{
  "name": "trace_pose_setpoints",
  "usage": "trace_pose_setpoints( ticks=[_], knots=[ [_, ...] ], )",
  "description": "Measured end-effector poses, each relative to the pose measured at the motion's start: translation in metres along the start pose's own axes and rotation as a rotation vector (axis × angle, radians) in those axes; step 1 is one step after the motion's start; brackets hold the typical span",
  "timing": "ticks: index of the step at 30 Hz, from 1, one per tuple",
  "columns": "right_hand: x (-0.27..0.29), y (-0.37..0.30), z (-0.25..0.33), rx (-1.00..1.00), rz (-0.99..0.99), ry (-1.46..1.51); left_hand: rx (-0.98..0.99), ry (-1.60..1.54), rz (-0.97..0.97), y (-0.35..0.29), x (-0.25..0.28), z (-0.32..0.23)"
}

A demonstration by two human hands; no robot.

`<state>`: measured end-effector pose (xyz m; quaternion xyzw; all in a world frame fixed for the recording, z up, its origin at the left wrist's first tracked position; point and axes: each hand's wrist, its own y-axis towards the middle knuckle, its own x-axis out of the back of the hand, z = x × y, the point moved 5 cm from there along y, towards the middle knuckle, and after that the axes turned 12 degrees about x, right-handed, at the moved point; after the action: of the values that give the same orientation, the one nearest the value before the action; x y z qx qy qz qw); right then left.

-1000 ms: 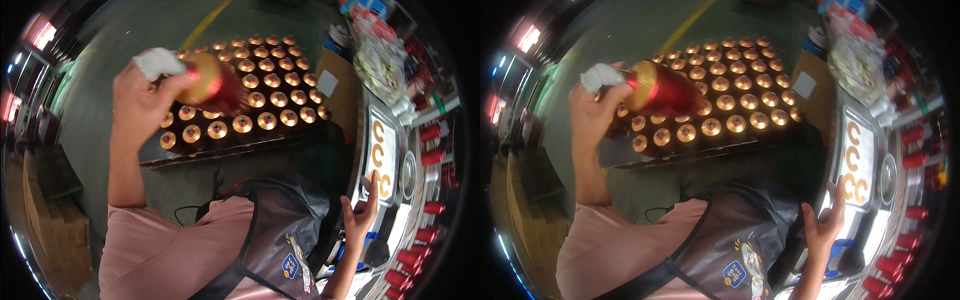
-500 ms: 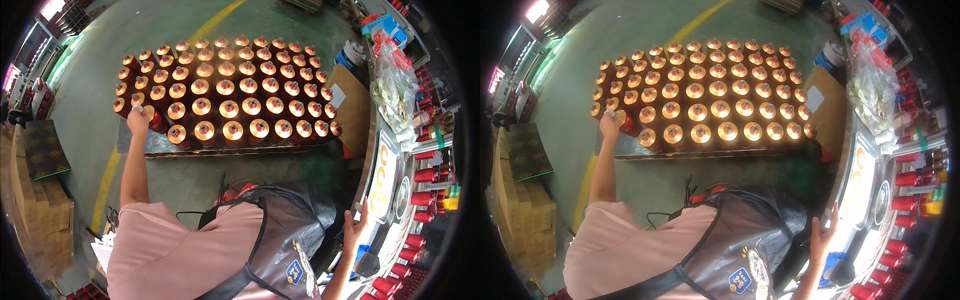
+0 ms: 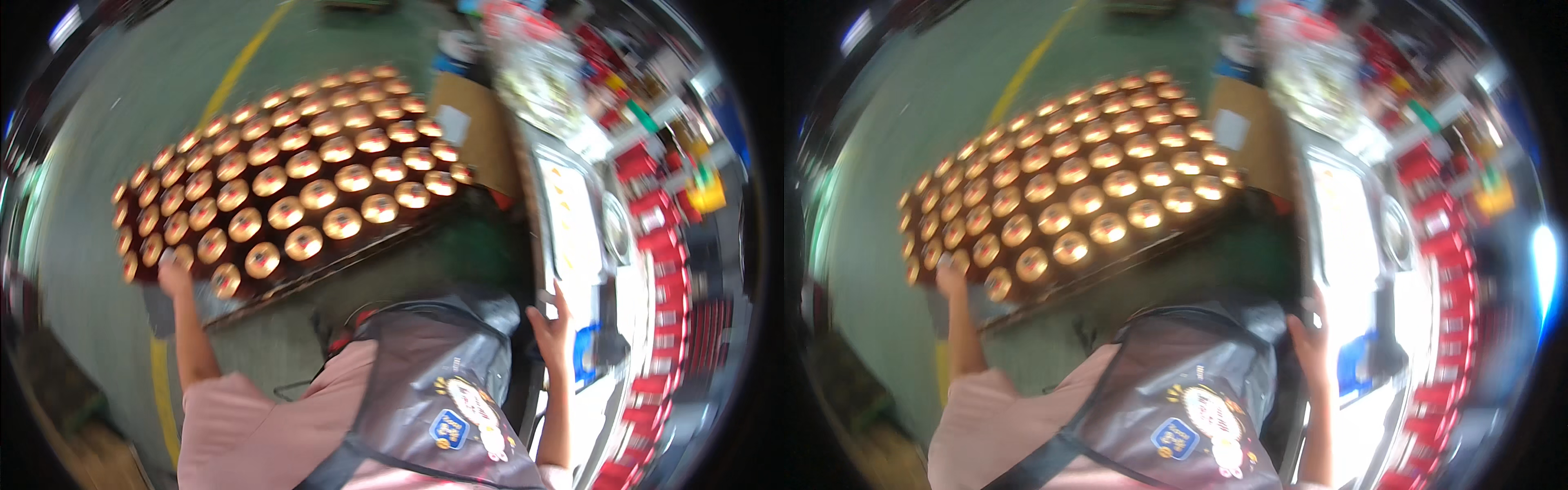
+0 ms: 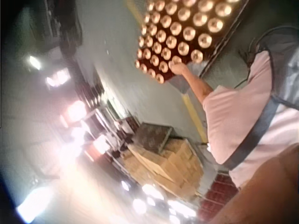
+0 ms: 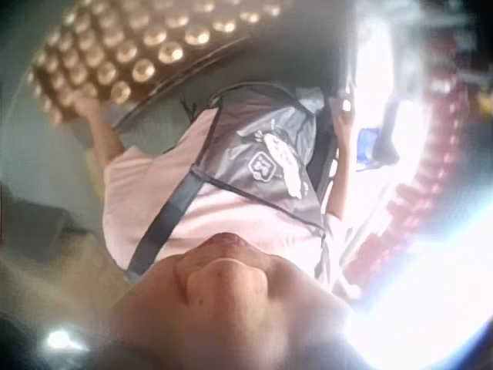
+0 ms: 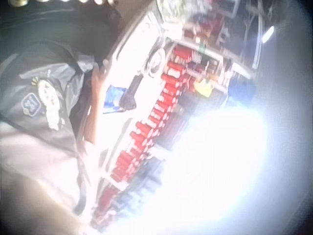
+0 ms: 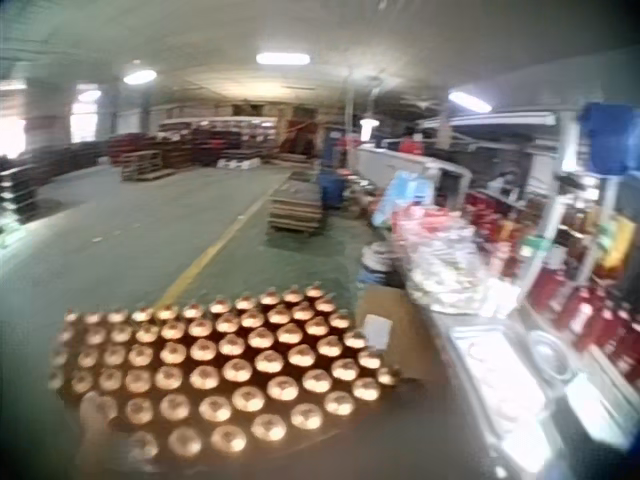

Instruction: The person repeatedly applies gold crescent-shaped stickers and rectangular labels to red cylindrical cans. They peel each sticker from a backing sheet, align it on the can, smooth it down, and then place the finished can on a nearby tray. The process is repeated for multiple cans.

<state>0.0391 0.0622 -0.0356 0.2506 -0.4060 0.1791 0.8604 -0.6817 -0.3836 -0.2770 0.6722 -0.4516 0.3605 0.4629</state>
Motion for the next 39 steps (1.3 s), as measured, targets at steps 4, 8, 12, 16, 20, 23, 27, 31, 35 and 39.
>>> trace_pose_setpoints(
  ticks=[4, 8, 12, 16, 20, 23, 27, 31, 35, 39],
  knots=[
    [0.022, -0.021, 0.020, -0.094, -0.006, 0.126, 0.156, 0.188, 0.082, -0.003, 0.017, -0.012],
    [0.064, -0.057, 0.026, -0.228, -0.132, 0.139, -0.083, -0.433, -0.012, -0.037, 0.078, -0.154],
    [0.103, -0.090, 0.019, -0.277, -0.313, 0.186, -0.667, -0.911, 0.227, -0.177, 0.139, -0.408],
    [0.124, -0.131, 0.004, -0.422, -0.507, 0.247, -1.026, -1.388, 1.150, -0.441, 0.222, -0.611],
    [0.127, -0.177, -0.019, -0.626, -0.819, 0.339, -1.411, -1.162, 1.509, -0.672, 0.306, -0.743],
    [0.120, -0.212, -0.037, -0.844, -1.046, 0.364, -1.682, -1.252, 1.080, -0.798, 0.347, -0.838],
    [0.107, -0.250, -0.061, -1.000, -1.213, 0.227, -1.563, -1.249, 0.842, -0.924, 0.357, -0.947],
    [0.097, -0.265, -0.084, -1.061, -1.170, 0.004, -1.412, -1.054, 0.965, -1.010, 0.342, -1.009],
    [0.081, -0.262, -0.100, -1.258, -1.040, 0.214, -1.518, -1.155, 0.899, -1.049, 0.323, -1.003],
    [0.090, -0.242, -0.098, -1.161, -1.237, 0.246, -1.472, -1.409, 0.883, -1.025, 0.325, -0.982]
  ],
)
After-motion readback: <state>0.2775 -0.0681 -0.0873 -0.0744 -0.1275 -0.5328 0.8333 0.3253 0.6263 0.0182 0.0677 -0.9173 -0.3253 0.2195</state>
